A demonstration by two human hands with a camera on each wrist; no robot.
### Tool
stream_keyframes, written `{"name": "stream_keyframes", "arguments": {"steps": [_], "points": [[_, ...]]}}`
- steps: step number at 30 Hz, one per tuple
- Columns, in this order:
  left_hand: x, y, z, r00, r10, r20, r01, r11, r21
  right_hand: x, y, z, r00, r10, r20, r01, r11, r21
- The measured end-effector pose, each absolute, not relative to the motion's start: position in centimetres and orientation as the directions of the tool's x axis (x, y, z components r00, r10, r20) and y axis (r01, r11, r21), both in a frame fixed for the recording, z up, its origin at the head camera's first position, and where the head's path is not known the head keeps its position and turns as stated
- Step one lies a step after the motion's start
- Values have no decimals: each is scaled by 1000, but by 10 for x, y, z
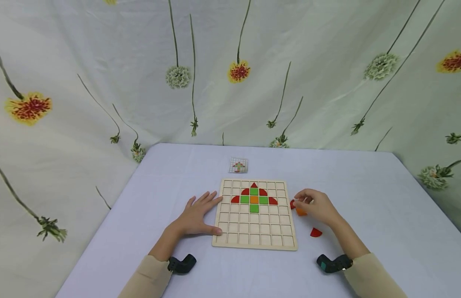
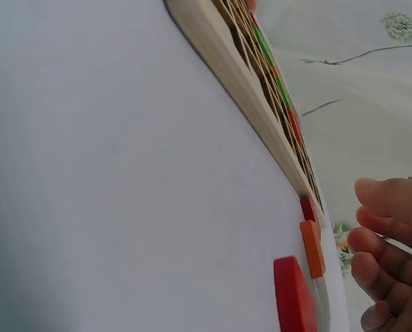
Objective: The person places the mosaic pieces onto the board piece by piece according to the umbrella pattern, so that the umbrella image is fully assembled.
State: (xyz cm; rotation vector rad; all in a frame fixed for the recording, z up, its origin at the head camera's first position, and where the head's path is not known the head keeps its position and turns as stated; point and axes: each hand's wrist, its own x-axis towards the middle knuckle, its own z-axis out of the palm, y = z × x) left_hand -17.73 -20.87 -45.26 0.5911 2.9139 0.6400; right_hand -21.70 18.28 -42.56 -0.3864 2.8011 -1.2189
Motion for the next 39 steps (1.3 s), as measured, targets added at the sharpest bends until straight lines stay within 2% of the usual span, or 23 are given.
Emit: {"name": "stream_keyframes", "arguments": {"steps": [8, 23, 39], "points": [[-177, -208, -452, -917, 399, -14, 356, 831, 427, -216, 196, -431, -975, -220, 13, -165, 688, -707], [-177, -208, -450, -917, 399, -22, 352, 833, 427, -215, 206, -440, -959, -284, -26, -179, 671, -719], [-177, -209, -451, -916, 400, -21, 354, 834, 423, -221, 189, -433, -945, -327, -2, -184, 535, -825]]}}
